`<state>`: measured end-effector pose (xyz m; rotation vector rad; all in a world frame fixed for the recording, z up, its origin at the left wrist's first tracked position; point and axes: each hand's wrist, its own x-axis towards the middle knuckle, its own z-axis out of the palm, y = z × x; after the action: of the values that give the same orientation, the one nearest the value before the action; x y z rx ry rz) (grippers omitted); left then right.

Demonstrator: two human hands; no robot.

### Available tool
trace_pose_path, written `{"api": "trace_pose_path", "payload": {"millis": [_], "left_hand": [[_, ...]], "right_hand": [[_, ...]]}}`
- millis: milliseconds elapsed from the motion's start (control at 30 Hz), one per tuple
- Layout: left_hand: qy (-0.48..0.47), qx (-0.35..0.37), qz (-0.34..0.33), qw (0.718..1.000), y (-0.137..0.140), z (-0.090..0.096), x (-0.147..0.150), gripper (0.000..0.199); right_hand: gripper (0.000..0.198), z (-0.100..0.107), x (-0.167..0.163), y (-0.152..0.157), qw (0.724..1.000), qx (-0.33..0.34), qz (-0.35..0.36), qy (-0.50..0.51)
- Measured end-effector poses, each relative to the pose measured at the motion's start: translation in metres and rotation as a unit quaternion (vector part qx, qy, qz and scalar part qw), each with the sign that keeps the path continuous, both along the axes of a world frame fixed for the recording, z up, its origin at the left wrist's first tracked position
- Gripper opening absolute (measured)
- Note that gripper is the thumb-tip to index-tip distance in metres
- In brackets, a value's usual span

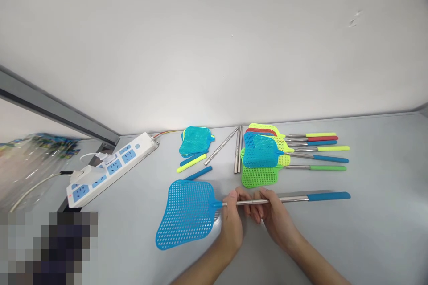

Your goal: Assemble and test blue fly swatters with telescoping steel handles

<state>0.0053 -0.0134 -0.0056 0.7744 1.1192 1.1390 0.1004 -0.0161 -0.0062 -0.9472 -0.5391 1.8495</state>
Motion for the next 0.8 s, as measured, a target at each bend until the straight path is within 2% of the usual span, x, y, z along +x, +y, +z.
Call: {"api": "trace_pose_path", "payload": {"millis": [800], "left_hand": [[0.029, 0.027, -0.039, 0.998, 0.0028, -0.0023, -0.0022, 0.041]], "right_hand": [[0.047, -0.0013, 0.0015, 0.0023, 0.999, -0.008, -0.016, 0.035]]}}
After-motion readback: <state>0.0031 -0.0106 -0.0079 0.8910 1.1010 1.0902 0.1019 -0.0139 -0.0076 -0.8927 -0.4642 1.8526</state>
